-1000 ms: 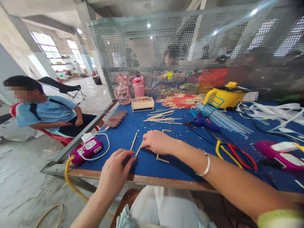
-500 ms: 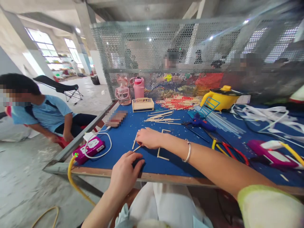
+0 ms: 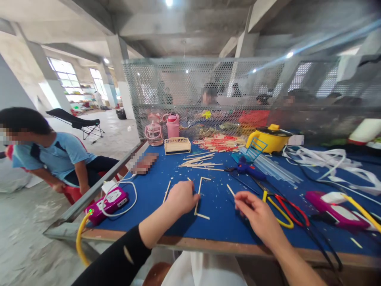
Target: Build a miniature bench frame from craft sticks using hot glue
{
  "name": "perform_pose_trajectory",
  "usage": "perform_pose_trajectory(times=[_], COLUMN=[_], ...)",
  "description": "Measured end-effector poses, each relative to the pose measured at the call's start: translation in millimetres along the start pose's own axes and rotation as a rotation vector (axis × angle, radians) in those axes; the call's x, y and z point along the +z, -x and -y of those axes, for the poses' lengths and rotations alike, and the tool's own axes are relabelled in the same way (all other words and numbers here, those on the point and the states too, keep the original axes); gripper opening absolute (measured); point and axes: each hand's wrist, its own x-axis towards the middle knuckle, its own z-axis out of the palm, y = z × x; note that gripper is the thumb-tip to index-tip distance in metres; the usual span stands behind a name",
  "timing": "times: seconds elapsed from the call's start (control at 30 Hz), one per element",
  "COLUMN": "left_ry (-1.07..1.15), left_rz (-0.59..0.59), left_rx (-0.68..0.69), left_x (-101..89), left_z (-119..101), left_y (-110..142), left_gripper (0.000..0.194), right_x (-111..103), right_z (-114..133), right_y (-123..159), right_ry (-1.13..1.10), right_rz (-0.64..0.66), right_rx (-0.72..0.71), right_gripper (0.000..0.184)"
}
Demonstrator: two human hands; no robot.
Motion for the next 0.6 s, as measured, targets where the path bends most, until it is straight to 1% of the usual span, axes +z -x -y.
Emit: perform_pose_trajectory(times=[0.03,0.1,0.2,0.27,0.4,0.5,0.57,0.6], left_ry=[-0.03,-0.083,-0.114,-0.112,-0.091,-0.017,0.138,0.229], left_rz=[0.018,0.038,0.061,0.059,0.004,-0.047,-0.03,0.004], left_rx=[-0.007,-0.004,0.001,-0.012,-0.023,-0.016,-0.036,-0.055], left_x=[3.2,9.3,13.4,12.2,2.8,-6.4,-11.3,-13.2], left_z=[-4.6,-11.0,-15.1,-15.8,-13.1,-6.5,-0.4,2.7], left_y=[-4.0,-6.9,-5.5,-5.0,-9.1,-13.9,-16.5,-17.5], left_gripper=[0.032,0.034,0.04,0.043,0.046,0.048,0.052,0.056], right_x=[0.8,3.5,6.3,7.2,9.2,10.7,11.3,11.5], right_z=[-7.8,-16.2,-15.7,-12.3,-9.0,-9.7,-10.5,-10.8], right_y=[5.8,12.5,13.7,12.6,13.3,15.3,15.9,16.0], right_ry=[-0.038,-0.121,-0.216,-0.233,-0.224,-0.223,-0.215,-0.209], right_rz=[-0.025,-0.055,-0.054,-0.037,-0.013,-0.02,-0.024,-0.021], right_rx=[0.04,0.064,0.074,0.075,0.053,0.054,0.049,0.043], right_gripper=[0.021,0.026,0.033,0.035,0.034,0.033,0.032,0.032])
